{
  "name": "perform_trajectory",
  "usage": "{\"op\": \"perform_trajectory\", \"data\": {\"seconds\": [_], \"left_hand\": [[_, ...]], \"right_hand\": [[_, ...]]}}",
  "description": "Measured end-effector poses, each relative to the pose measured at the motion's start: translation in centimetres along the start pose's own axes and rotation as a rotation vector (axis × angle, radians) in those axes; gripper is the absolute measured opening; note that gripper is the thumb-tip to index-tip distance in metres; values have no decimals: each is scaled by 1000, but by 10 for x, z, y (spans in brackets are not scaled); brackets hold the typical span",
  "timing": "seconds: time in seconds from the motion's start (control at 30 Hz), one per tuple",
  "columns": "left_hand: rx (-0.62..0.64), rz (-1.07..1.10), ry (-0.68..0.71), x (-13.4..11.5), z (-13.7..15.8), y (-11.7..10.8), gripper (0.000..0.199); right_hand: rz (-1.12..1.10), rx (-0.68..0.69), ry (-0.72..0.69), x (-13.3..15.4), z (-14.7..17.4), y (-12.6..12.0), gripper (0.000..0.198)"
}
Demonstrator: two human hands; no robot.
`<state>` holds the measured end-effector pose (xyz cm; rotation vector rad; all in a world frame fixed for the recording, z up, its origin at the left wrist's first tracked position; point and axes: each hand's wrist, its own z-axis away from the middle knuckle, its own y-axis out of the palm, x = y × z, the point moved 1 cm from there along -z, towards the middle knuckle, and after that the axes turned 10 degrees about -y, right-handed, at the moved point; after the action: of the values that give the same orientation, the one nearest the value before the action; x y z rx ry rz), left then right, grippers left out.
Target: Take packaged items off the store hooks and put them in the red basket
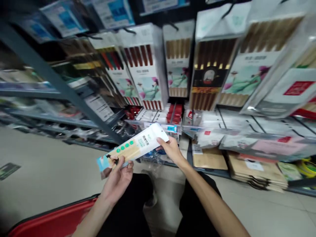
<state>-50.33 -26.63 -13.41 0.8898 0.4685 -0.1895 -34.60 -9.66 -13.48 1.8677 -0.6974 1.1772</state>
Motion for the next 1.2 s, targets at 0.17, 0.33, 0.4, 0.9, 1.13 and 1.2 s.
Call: {"op": "perform_trajectory", "data": {"seconds": [0.17, 0.33, 0.4, 0.9, 1.13, 1.2], "left_hand": [[132, -460, -473, 66, 15, 0, 20], [193, -759, -42, 57, -9, 21, 28], [124, -882, 135, 48, -38, 36, 36], [526, -995, 60, 64, -107, 63, 57], [493, -937, -110, 66, -95, 49, 58], [474, -913, -129, 64, -94, 46, 59]], "right_hand": [[107, -162, -168, 11, 1, -25, 47], [537, 163, -291, 18, 13, -39, 34], [663, 198, -319, 16, 13, -50, 34], [399, -36, -116, 4, 7, -75, 46], [404, 11, -12, -2, 4, -69, 52], [419, 50, 39, -6, 3, -68, 55]]}}
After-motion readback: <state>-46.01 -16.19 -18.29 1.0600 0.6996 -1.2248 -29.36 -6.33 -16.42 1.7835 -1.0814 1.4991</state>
